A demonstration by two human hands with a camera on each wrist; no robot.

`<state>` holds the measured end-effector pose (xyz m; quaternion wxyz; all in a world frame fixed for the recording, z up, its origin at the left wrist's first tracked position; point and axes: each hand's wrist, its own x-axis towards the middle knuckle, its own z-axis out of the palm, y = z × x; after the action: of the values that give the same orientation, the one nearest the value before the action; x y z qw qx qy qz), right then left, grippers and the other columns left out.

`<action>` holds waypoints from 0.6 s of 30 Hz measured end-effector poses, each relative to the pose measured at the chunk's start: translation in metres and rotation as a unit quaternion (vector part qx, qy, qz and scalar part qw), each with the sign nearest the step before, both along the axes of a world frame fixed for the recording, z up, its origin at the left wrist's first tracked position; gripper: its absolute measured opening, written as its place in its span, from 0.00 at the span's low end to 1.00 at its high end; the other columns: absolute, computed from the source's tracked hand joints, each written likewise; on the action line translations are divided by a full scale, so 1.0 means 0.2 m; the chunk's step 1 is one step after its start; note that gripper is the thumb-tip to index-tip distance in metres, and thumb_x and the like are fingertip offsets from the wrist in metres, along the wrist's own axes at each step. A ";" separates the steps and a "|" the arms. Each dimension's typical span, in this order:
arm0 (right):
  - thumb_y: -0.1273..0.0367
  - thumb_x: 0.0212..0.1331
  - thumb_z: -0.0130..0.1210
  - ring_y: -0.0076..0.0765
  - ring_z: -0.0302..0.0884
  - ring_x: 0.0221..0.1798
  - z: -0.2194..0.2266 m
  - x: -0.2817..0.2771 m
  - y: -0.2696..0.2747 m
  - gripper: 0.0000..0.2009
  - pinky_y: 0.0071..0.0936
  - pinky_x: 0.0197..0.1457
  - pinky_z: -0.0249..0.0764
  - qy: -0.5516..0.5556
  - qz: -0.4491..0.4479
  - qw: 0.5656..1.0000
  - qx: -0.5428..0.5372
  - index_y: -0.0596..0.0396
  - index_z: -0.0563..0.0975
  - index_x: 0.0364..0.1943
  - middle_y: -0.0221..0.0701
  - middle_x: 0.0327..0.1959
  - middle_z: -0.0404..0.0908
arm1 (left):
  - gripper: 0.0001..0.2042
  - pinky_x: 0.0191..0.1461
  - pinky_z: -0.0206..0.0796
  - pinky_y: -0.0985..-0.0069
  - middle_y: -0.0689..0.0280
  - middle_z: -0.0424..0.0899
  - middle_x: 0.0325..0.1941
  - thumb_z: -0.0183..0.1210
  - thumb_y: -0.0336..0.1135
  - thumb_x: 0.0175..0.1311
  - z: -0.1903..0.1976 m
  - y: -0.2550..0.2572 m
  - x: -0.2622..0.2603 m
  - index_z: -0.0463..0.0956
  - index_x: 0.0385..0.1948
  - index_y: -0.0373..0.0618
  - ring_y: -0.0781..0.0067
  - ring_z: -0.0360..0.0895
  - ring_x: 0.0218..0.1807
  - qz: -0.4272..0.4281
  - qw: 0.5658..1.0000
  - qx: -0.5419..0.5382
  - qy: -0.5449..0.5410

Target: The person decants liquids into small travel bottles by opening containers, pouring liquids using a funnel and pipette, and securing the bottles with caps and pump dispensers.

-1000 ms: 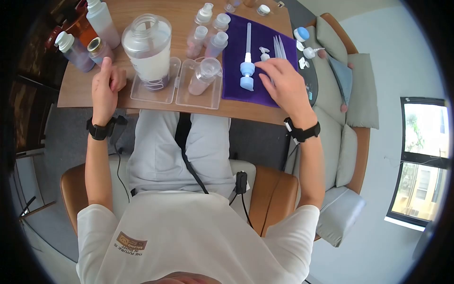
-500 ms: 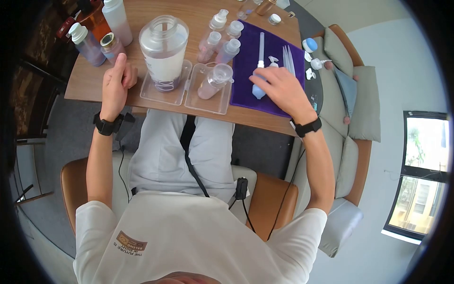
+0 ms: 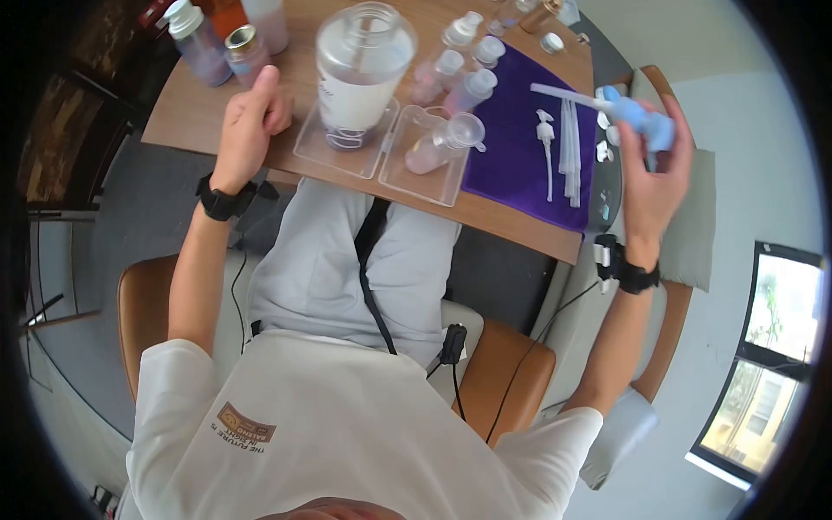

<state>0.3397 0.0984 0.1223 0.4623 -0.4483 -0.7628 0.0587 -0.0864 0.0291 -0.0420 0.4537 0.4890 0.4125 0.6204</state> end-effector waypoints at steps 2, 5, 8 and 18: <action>0.74 0.67 0.67 0.26 0.82 0.58 0.12 -0.01 0.02 0.27 0.27 0.61 0.79 0.040 0.000 0.999 0.018 0.62 0.73 0.70 0.39 0.57 0.85 | 0.32 0.30 0.46 0.78 0.77 0.59 0.18 0.46 0.54 0.86 0.01 0.00 0.00 0.58 0.14 0.49 0.84 0.53 0.24 -0.001 1.000 -0.003 0.010; 0.73 0.69 0.65 0.25 0.81 0.58 0.35 0.01 0.05 0.25 0.28 0.65 0.78 0.050 -0.007 0.997 0.052 0.66 0.74 0.68 0.39 0.59 0.84 | 0.32 0.30 0.45 0.77 0.77 0.59 0.18 0.46 0.54 0.85 0.02 0.00 0.00 0.58 0.14 0.49 0.84 0.52 0.24 -0.005 1.000 -0.006 0.017; 0.70 0.72 0.62 0.27 0.81 0.58 0.56 0.04 0.10 0.23 0.31 0.68 0.77 0.087 0.045 0.993 0.059 0.70 0.75 0.66 0.41 0.62 0.81 | 0.32 0.30 0.45 0.77 0.77 0.59 0.18 0.46 0.55 0.85 0.02 0.00 0.00 0.58 0.14 0.49 0.84 0.52 0.24 -0.005 1.000 -0.005 0.017; 0.64 0.83 0.36 0.50 0.71 0.75 0.81 -0.23 0.02 0.26 0.44 0.83 0.62 0.063 0.148 0.986 0.039 0.69 0.67 0.74 0.46 0.70 0.75 | 0.32 0.30 0.44 0.77 0.77 0.57 0.18 0.46 0.53 0.86 0.03 -0.01 0.02 0.57 0.14 0.49 0.84 0.50 0.24 0.008 1.000 -0.008 0.017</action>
<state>0.2933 0.1024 0.2836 0.5125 -0.3074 -0.7920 0.1250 -0.0827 0.0271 -0.0358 0.4454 0.4925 0.4289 0.6125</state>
